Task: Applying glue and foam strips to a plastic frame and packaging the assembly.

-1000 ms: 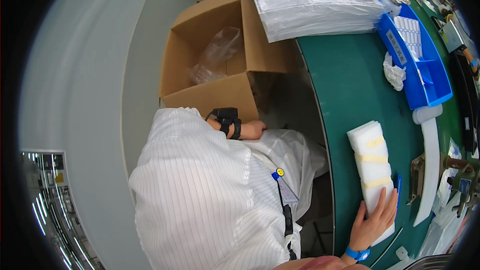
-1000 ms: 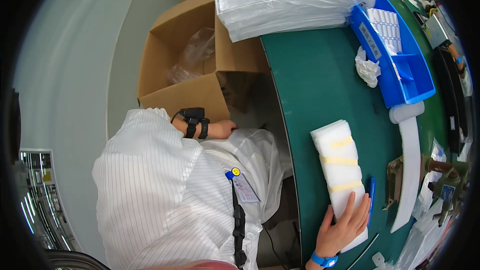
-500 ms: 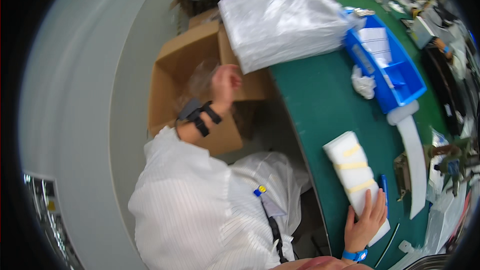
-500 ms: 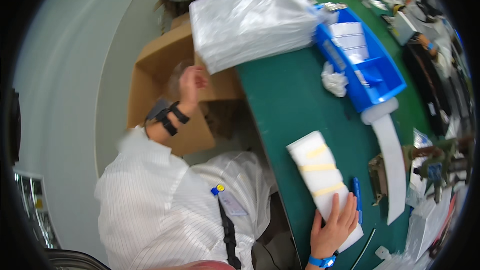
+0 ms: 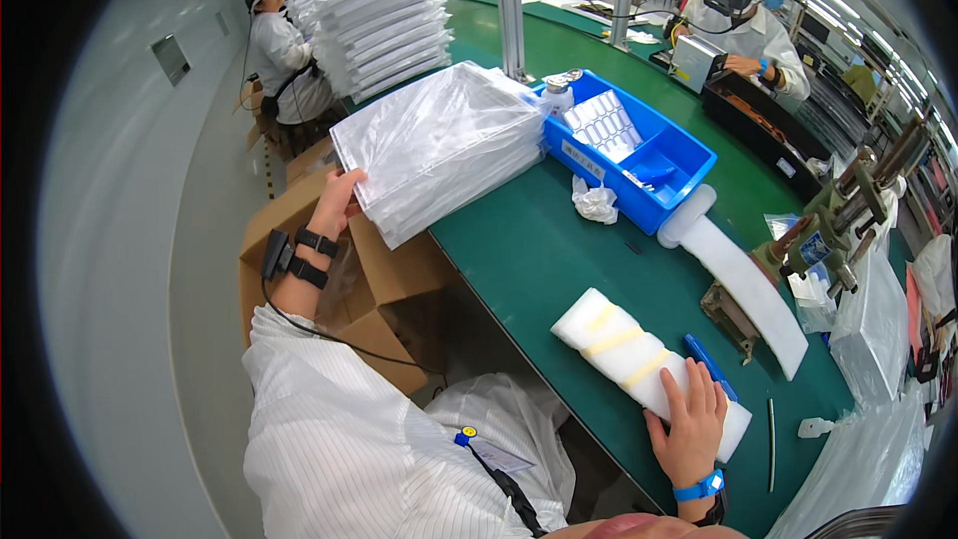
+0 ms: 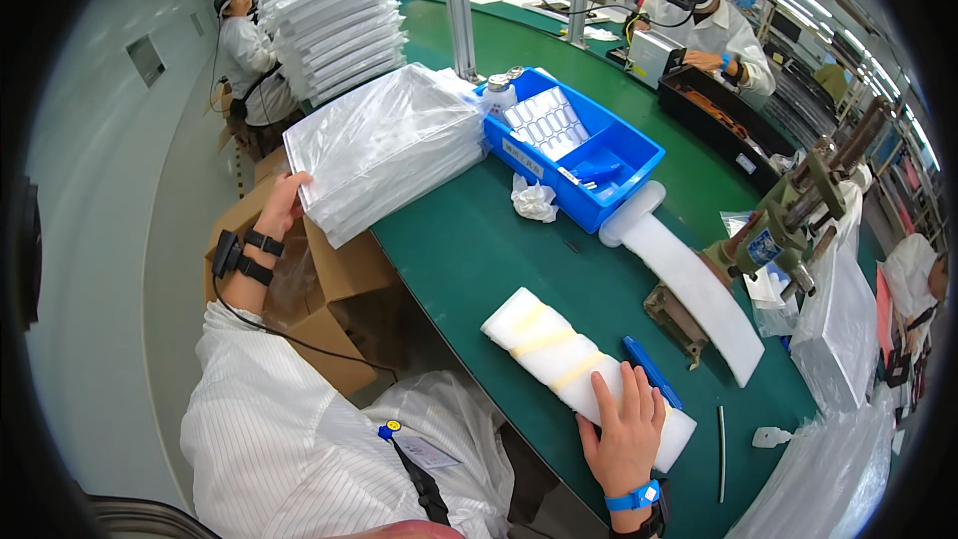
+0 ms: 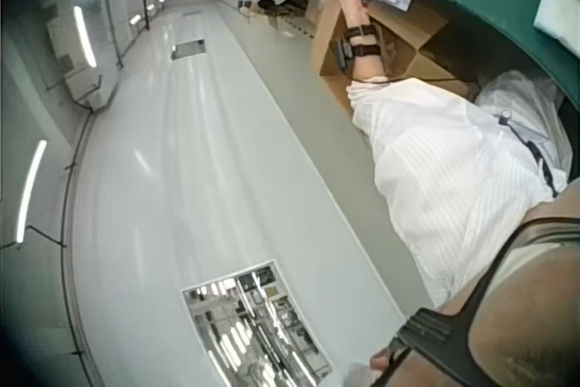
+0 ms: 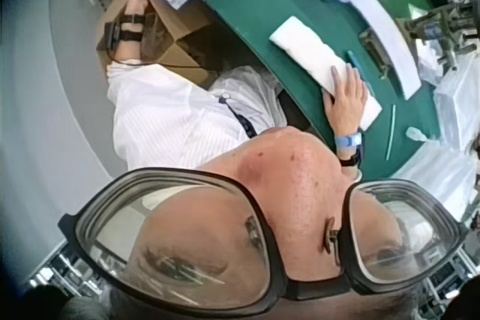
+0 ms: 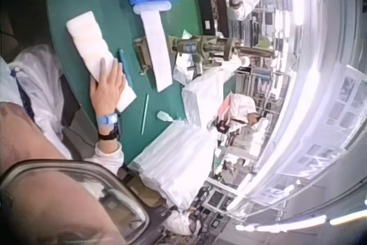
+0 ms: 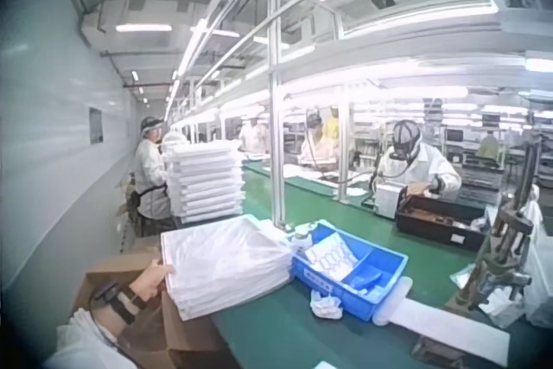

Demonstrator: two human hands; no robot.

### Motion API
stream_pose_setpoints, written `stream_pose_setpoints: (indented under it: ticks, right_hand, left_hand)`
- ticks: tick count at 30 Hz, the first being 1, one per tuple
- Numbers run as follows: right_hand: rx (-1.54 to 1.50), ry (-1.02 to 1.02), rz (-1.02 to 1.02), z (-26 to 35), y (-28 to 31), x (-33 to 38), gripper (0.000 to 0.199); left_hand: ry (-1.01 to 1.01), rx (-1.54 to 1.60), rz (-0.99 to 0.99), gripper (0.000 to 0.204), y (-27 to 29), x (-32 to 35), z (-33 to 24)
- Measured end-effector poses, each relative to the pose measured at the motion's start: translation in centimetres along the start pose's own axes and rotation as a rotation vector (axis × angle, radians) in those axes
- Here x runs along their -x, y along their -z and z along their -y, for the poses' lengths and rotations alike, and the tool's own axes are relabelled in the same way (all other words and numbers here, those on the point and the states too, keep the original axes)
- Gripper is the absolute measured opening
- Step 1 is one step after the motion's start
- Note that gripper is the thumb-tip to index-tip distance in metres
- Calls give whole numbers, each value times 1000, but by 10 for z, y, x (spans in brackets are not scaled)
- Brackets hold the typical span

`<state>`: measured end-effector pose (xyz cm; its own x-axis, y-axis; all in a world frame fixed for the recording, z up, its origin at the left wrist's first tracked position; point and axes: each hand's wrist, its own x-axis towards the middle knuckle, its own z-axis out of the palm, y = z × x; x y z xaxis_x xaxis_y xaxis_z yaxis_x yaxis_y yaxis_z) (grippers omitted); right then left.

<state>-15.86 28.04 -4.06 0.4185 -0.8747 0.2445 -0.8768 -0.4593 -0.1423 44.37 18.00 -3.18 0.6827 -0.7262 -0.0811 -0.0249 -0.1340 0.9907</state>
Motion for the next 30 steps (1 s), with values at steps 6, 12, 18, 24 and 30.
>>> stream_pose_setpoints:
  ticks: [6, 12, 18, 24, 30]
  right_hand:
    - [-23, 15, 10, 0, 0, -1, 62]
    - [-14, 6, -22, -3, 4, -4, 61]
    - [-21, 6, -8, -4, -1, -8, 61]
    - [-39, 0, -10, -2, 0, 0, 60]
    - [-54, 17, -33, 5, 4, -2, 60]
  left_hand:
    - [25, -44, 22, 32, 14, 3, -1]
    - [57, 226, 63, 31, 21, -18, -11]
    - [26, 305, 115, 40, 11, -14, -11]
    - [21, 402, 176, 45, 18, -10, -14]
    - [84, 561, 283, 39, 27, -23, -12]
